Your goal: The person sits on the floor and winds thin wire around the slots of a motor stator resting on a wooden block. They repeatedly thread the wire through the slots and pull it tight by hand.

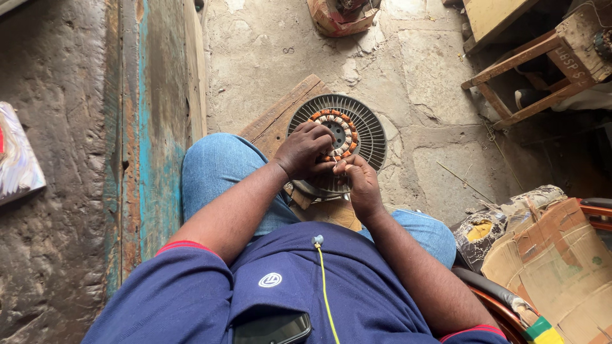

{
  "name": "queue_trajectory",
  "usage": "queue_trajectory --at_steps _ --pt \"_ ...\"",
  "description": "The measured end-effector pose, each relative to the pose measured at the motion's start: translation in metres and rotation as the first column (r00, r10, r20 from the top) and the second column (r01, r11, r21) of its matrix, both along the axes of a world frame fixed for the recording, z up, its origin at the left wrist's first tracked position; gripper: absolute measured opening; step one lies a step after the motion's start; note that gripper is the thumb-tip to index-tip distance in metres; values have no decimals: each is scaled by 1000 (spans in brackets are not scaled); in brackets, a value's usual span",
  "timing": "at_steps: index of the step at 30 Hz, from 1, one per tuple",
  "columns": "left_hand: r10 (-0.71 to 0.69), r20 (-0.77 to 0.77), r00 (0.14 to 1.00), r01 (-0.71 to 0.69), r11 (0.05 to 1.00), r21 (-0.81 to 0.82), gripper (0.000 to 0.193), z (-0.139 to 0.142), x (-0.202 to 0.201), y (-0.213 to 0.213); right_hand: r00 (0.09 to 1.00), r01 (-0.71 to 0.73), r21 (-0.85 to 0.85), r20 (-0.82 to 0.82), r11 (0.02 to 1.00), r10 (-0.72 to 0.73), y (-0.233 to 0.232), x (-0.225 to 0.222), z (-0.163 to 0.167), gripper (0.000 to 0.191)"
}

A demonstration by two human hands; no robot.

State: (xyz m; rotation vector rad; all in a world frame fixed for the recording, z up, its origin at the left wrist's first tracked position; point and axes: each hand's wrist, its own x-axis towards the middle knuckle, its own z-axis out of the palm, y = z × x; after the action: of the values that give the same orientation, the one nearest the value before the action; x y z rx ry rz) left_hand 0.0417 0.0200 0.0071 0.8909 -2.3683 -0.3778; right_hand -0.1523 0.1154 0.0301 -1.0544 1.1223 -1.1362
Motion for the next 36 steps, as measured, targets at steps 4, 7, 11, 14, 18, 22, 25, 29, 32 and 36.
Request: queue_trajectory --at_steps 4,7,11,14,18,22,25,29,32,36 --pt "-5 -33 999 4 1000 -25 40 0 0 0 999 -2 -30 -36 1000 1 1 1 2 21" --pt "2 -43 999 -4 999 -34 40 0 0 0 999 -1 -45 -37 999 -1 0 1 2 21" --pt "-5 -56 998 3 999 -32 41 2 1 0 998 -7 -70 -62 998 3 0 -1 -2 21" --pt "3 -47 999 -4 999 -32 41 4 1 -1 998 -32 -86 -65 996 27 -3 -4 -5 20" --pt "-7 -83 997 6 1000 -16 39 6 -2 -5 997 -63 -101 -47 993 58 -8 -9 -7 18" --pt "-10 -143 990 8 1000 -10 36 5 -6 -13 989 -124 -131 -93 984 112 -15 -17 -2 18" --pt "-10 -154 988 8 1000 -14 36 4 -4 -14 971 -203 -83 -143 976 189 -17 -19 5 19" --pt "-34 -153 988 32 999 -15 34 7 -1 -17 930 -277 -125 -285 953 233 -22 -15 14 17" --pt "-35 -138 990 30 999 -41 35 7 -2 -17 898 -283 -124 -383 951 217 -21 -12 18 16" --pt "-40 -133 990 34 998 -43 36 1 -2 -13 912 -275 -193 -363 942 192 -7 -9 21 17"
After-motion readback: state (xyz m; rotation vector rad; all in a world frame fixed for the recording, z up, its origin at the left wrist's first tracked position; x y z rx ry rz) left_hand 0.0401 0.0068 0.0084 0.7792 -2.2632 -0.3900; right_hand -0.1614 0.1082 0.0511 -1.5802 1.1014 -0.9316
